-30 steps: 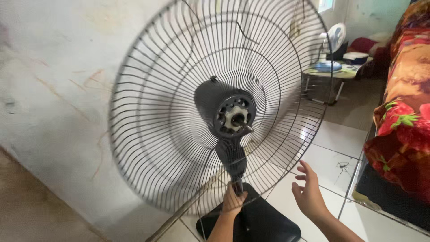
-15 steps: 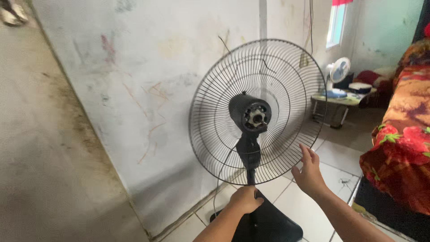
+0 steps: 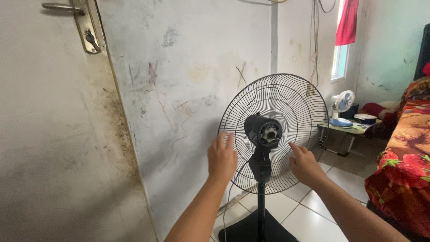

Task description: The person disassembles a standing electric fan by removing the front grille, fan blades, and rear grille. They then reassemble the fan by placing the blades back on the motor shaft, securing them with the hub cap, and reattaching both grilles.

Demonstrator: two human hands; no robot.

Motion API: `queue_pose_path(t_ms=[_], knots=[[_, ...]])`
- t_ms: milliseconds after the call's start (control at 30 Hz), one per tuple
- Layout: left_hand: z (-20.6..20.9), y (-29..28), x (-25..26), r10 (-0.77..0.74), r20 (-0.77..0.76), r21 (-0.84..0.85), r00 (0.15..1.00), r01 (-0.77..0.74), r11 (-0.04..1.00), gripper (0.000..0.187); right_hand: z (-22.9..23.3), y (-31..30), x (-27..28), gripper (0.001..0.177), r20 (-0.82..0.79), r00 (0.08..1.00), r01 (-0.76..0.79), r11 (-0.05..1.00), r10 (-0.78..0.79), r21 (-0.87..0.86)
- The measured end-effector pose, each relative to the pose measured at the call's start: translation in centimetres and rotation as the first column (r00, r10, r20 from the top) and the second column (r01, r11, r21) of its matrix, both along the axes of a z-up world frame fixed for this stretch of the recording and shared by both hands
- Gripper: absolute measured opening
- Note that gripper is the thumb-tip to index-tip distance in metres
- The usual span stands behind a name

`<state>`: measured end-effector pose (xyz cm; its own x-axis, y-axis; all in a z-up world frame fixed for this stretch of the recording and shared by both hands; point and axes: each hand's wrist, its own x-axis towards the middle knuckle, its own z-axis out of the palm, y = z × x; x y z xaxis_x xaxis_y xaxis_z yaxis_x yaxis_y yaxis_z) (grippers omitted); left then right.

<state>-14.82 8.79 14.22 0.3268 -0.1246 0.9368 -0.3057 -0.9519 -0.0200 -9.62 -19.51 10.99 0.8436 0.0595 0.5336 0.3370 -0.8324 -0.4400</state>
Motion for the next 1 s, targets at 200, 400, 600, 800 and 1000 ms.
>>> queue_pose_path(t_ms=[200, 400, 600, 800, 1000], knots=[[1.3, 2.0, 2.3, -0.217, -0.219, -0.530, 0.951, 0.071, 0.845, 0.094, -3.2, -3.6, 5.1, 0.056, 0.033, 0.995, 0.092, 0.996, -0.092, -0.012], [5.2, 1.0, 6.1, -0.181, -0.250, -0.498, 0.951, 0.034, 0.867, 0.069, -8.4, -4.3, 10.4, 0.071, -0.228, 0.969, 0.092, 0.996, -0.092, -0.009], [6.4, 0.3, 7.7, -0.121, -0.189, -0.498, 0.975, 0.011, 0.867, 0.035, -15.2, 2.3, 9.2, 0.090, -0.372, 0.921, -0.033, 0.929, -0.115, -0.369], [4.2, 0.4, 6.5, -0.093, 0.039, -0.427, 0.995, 0.101, 0.899, 0.029, -18.5, 4.6, 9.2, 0.094, -0.469, 0.879, -0.089, 0.938, -0.083, -0.334], [3.6, 0.4, 5.8, -0.113, 0.111, -0.389, 0.987, 0.148, 0.909, 0.030, -20.1, 4.9, 10.2, 0.093, -0.487, 0.871, -0.094, 0.951, -0.065, -0.294]])
